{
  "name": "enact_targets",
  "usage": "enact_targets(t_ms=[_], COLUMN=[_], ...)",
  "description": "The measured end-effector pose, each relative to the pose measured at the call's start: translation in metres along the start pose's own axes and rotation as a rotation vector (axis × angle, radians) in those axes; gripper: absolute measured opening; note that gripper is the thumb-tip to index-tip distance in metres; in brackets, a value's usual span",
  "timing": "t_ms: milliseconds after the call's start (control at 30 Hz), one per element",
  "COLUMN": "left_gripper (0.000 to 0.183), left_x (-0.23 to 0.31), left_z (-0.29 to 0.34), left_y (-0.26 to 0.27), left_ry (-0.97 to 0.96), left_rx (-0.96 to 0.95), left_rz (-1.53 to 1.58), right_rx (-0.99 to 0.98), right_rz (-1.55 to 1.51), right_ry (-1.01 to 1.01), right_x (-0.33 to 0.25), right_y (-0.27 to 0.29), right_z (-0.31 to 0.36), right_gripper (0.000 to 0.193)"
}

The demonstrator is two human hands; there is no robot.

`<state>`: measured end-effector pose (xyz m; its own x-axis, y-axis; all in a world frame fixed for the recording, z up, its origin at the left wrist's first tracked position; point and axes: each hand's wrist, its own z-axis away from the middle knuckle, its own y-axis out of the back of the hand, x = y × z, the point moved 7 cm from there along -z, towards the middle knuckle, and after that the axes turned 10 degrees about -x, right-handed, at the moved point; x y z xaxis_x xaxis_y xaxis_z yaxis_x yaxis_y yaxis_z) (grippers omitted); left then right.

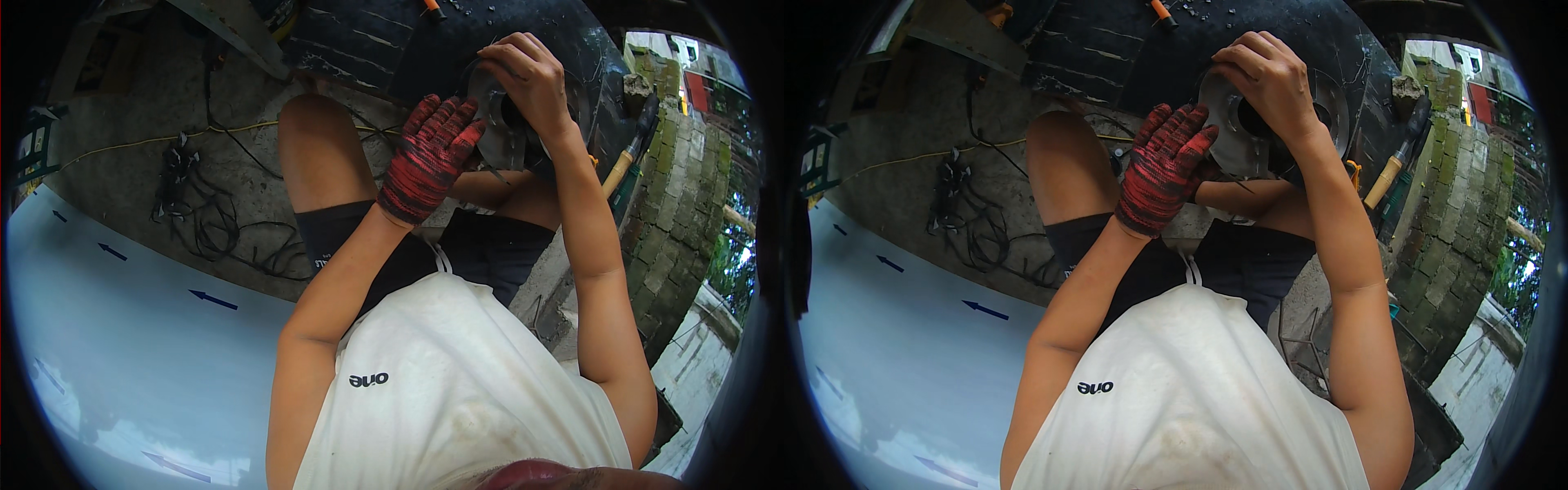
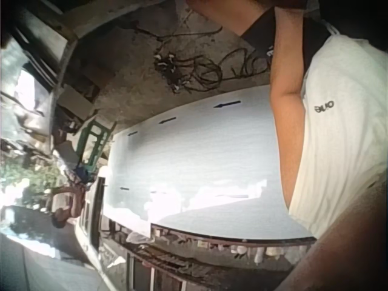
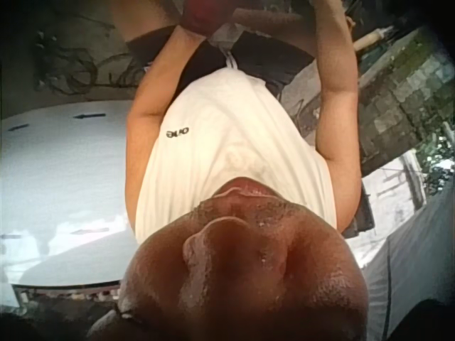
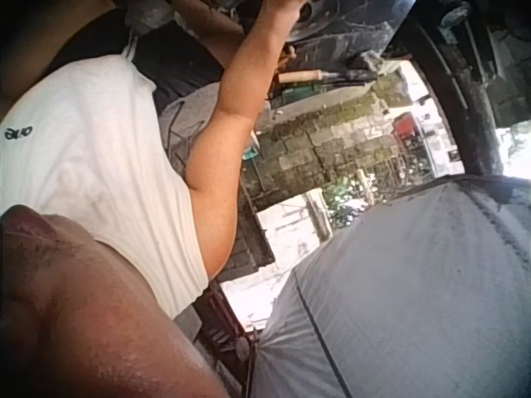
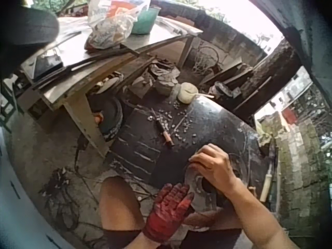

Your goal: Manually assembling and preparing a large metal dimensional sign letter S, applying strips, adhesive backing, and testing alignment.

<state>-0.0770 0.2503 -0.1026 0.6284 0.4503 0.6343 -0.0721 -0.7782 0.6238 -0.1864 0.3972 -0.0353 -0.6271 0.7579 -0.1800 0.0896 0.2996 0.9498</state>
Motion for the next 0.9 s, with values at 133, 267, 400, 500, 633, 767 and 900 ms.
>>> enact_targets(t_ms=[133,267,400,500,633,767,900], left_gripper=[0.061,0.062,0.062,0.062,0.061,0.061,0.063], left_x=[0.0005,0.0002,0.0002,0.0002,0.0009,0.0011,0.0022], left_z=[0.0001,0.0007,0.0016,0.0022,0.0020,0.0033,0.0031], left_y=[0.0003,-0.0004,-0.0024,-0.0034,-0.0040,-0.0053,-0.0062], left_ry=[0.004,0.005,0.004,0.005,-0.013,-0.010,-0.010], left_rx=[0.020,0.002,-0.017,-0.012,0.008,-0.011,-0.010], left_rz=[0.008,-0.004,-0.037,-0.024,-0.054,-0.072,-0.085], right_rx=[-0.022,-0.032,-0.001,0.001,0.012,0.014,0.007], right_rz=[-0.003,0.000,0.019,0.011,0.011,-0.001,0.005], right_ry=[0.001,-0.010,0.011,0.008,0.015,0.011,0.006], right_x=[-0.0009,-0.0009,-0.0008,-0.0003,-0.0013,-0.0012,-0.0011], right_y=[0.0004,0.0002,0.0002,-0.0004,0.0004,0.0008,0.0003], right_z=[0.0004,0.0010,0.0002,0.0004,0.0004,0.0007,0.0007], right_gripper=[0.021,0.023,0.017,0.017,0.017,0.017,0.017])
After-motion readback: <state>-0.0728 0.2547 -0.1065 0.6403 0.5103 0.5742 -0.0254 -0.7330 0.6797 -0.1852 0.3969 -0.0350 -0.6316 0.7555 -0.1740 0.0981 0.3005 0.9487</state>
